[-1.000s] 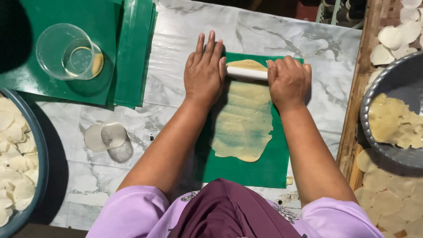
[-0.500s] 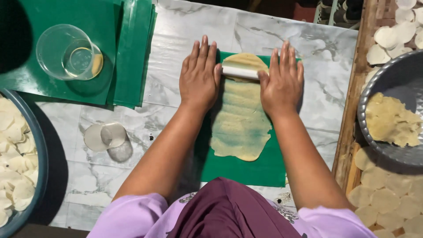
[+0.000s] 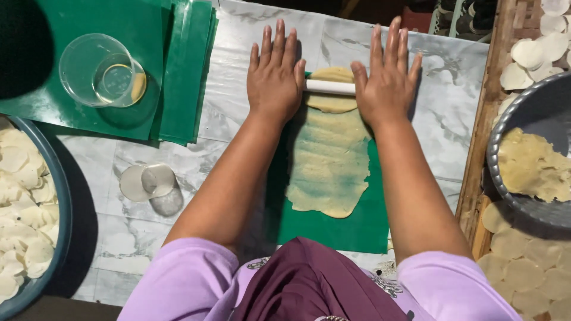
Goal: Rolling out small portions of dough into thin sheets using a small rolling pin on a green mat.
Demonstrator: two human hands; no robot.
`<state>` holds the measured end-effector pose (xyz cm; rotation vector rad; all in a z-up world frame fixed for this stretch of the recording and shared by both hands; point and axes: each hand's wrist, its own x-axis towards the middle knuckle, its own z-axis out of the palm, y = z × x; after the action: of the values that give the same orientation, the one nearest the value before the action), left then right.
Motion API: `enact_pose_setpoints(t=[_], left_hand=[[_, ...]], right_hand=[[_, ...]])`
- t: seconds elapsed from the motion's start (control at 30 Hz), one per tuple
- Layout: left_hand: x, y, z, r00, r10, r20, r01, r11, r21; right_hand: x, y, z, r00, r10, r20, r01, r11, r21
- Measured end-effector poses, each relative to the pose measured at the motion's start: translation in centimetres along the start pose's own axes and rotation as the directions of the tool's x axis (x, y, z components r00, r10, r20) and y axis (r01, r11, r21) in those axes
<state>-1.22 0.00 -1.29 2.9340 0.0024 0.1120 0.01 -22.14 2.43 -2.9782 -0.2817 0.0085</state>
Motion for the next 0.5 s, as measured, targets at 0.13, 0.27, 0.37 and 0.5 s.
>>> enact_pose_setpoints(t=[0.13, 0.27, 0.37, 0.5], left_hand=[[-6.4, -0.2, -0.5, 0.992, 0.073, -0.106, -0.073, 0.997, 0.007], [-4.1, -1.0, -0.5, 0.986, 0.08, -0.147, -0.094, 0.991, -0.093], [0.2, -0.8, -1.0, 0.993, 0.014, -0.118, -0.027, 0.994, -0.105], [0.7, -0.1, -1.8, 0.991, -0.048, 0.123, 0.055, 0.997, -0.054]], right_hand=[[-6.8, -0.6, 0.3, 0.998, -0.055, -0.022, 0.056, 0.998, 0.014], [-6.3, -0.4, -0.6, 1.0, -0.008, 0.004, 0.007, 0.989, 0.145], [-2.6, 0.2, -0.6, 0.993, 0.111, 0.031, -0.115, 0.975, 0.189], [-1.4, -0.7, -0.7, 0.992, 0.12, 0.033, -0.122, 0.989, 0.082]])
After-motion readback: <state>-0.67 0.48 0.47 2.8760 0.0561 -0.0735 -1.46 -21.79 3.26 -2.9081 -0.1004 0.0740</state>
